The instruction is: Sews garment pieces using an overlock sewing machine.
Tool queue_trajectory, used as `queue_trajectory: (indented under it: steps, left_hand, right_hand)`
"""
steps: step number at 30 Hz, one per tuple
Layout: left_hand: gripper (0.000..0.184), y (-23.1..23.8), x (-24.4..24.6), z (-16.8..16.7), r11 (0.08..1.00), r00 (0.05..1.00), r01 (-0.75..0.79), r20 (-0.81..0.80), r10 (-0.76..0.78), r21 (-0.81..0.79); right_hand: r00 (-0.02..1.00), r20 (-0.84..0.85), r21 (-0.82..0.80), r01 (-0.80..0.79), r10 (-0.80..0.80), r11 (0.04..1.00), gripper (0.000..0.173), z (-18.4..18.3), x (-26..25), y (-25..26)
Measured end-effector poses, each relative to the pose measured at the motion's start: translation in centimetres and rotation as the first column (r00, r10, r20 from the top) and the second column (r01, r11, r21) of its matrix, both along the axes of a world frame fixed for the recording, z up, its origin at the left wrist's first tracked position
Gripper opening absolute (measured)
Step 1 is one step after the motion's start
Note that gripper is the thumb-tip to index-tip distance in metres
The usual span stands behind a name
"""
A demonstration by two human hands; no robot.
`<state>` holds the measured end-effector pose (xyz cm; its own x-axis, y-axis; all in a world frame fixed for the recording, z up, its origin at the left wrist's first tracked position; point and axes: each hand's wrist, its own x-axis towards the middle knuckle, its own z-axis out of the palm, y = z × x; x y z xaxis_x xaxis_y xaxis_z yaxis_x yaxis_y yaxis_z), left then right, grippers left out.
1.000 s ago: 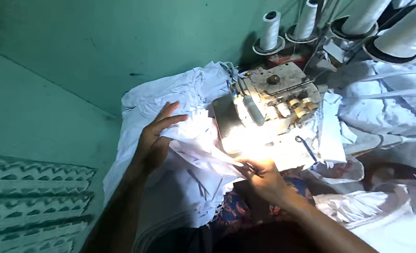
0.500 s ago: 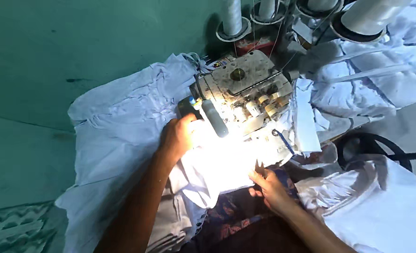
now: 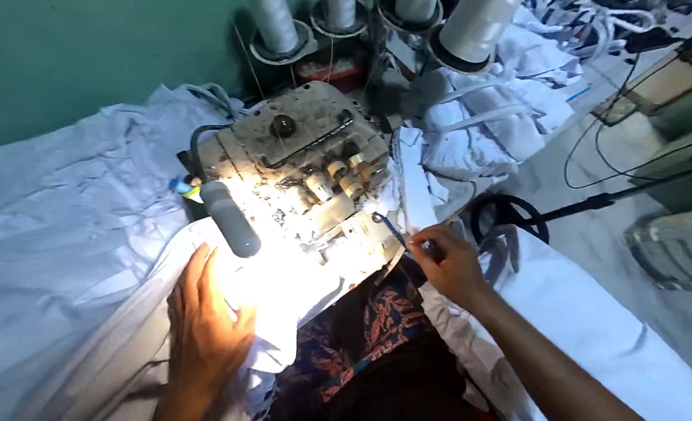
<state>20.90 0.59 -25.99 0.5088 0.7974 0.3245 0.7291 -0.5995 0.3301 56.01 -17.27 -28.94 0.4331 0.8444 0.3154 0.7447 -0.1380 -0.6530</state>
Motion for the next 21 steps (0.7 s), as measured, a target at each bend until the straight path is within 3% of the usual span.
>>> queue_trajectory:
  steps: [2,5,13,17,21]
  left_hand:
    - [0.074,-1.1,-0.6,-0.7,0.999,0.998,-0.022,0.054,0.024,-0.043]
    - [0.075,-2.5,-0.2,0.0,0.998,0.992,-0.063,0.108,0.066,-0.024]
    - [0.063,-6.9,1.8,4.1,0.998,0.971,0.016,0.237,-0.028,0.053]
    - [0.040,-9.3,7.5,3.9,0.969,0.906,0.247,0.356,-0.231,0.000]
    - [0.032,-10.3,14.9,0.4,0.873,0.857,0.482,0.247,-0.452,-0.075]
  right_hand:
    - [0.984,0.173,-0.083,-0.023,0.037,0.996,0.029,0.2,2.8,-0.5]
    - [0.949,0.266,-0.191,-0.121,0.170,0.974,0.031,-0.3,5.2,-0.8]
    - [0.966,0.026,-0.148,-0.250,0.256,0.957,0.020,-0.9,7.2,-0.3]
    - [0.956,-0.078,-0.229,-0.294,0.283,0.928,0.024,0.3,7.9,0.8]
    - [0.943,-0.111,-0.339,-0.332,0.313,0.880,0.023,1.6,8.6,2.2]
